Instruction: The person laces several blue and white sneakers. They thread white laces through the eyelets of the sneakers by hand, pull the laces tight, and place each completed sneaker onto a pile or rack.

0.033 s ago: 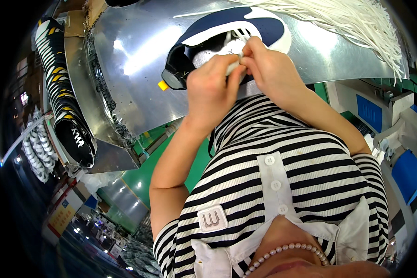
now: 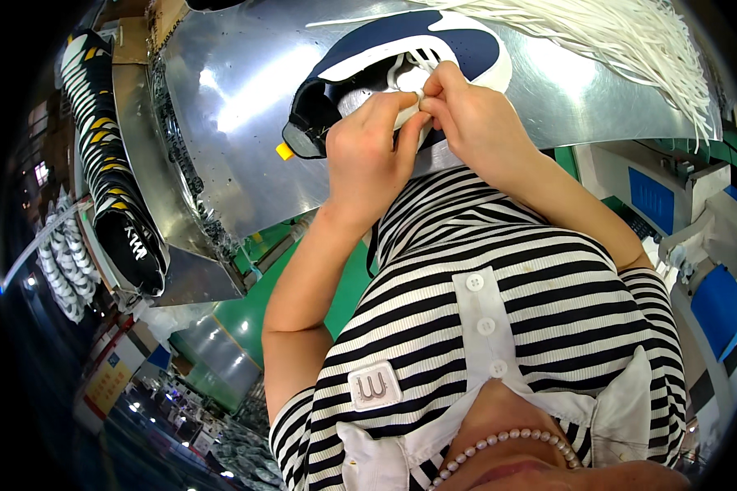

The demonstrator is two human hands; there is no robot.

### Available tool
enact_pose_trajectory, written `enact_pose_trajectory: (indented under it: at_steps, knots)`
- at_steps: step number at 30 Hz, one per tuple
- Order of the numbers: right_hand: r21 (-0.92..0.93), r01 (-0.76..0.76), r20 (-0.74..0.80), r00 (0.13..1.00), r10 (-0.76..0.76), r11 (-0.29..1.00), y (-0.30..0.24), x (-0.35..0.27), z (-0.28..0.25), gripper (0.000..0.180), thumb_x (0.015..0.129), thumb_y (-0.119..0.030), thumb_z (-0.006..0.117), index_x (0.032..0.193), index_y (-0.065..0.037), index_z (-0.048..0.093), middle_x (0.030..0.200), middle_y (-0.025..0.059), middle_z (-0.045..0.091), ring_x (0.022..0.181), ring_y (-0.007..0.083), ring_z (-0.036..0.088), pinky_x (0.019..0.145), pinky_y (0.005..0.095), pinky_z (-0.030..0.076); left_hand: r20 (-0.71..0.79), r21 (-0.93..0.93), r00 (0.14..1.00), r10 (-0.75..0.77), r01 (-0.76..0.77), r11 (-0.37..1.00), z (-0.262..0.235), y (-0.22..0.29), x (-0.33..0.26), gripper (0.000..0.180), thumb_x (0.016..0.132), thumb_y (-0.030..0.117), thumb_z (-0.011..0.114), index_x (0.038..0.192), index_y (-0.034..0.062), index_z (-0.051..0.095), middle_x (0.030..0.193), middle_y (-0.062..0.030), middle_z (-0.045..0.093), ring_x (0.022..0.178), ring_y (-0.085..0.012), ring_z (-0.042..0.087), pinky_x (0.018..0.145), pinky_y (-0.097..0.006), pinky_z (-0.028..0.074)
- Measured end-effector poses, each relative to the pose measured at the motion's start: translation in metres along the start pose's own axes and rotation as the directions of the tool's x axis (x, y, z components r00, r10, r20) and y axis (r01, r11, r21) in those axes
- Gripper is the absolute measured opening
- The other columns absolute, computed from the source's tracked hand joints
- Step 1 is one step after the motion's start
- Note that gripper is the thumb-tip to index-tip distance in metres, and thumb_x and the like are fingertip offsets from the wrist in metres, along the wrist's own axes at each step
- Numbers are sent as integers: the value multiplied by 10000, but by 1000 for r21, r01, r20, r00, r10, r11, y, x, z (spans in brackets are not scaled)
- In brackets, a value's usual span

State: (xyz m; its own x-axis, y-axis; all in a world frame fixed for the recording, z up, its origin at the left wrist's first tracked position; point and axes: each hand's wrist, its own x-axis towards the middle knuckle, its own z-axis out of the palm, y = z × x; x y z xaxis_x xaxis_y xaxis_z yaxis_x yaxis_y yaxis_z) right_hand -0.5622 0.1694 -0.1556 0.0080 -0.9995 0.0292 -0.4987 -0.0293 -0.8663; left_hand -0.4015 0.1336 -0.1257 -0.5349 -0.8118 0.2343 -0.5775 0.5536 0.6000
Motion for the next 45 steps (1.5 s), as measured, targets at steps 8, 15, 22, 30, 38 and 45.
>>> enact_pose_trajectory:
  at_steps: [8,15,22,30,38,45]
  knots:
    - [-14,108,111,988,-106,994,-28,6,-64,137,858,-169,645,944,-73,598,714,95,623,667,266,628,606,353,486,-72,92,976,207,-200,975,3,-9,-14,217,779,51,768,912,44,596,758,-96,631,600,-271,588,539,-355,452]
    - [-266,296,297,931,-214,917,-25,35,-45,167,886,-132,581,1024,-55,637,690,108,611,635,278,595,601,351,472,-90,119,934,346,-335,935,0,-12,-17,243,750,13,771,901,52,584,732,-67,609,609,-249,564,544,-343,433]
    - [2,51,366,929,-49,999,-19,37,-45,213,844,-152,646,1025,-44,682,821,140,695,778,293,675,719,359,523,-66,54,923,380,-377,925,2,-16,-12,249,751,21,774,895,47,573,743,-76,608,618,-256,569,555,-350,440]
    - [573,130,-10,988,-151,809,-28,62,-78,133,895,-84,663,1002,-21,709,930,55,712,859,128,670,835,273,535,41,-47,973,229,-227,973,-8,-11,-14,320,782,56,777,1003,20,549,795,-112,633,657,-274,625,581,-343,482]
    - [453,-170,265,963,51,875,-13,56,-24,75,874,-95,661,918,-35,656,856,-25,616,814,52,534,779,208,435,46,-277,943,-331,330,903,-12,-6,6,621,848,231,756,1301,-14,408,870,-151,670,735,-233,658,671,-316,518]
    - [376,56,-1,998,-61,925,-14,39,-30,270,890,-207,664,1100,-42,622,852,50,662,823,119,608,723,268,477,-120,-370,927,-356,291,882,7,-12,5,382,842,55,748,1160,-26,553,881,-84,706,773,-90,651,685,-218,509]
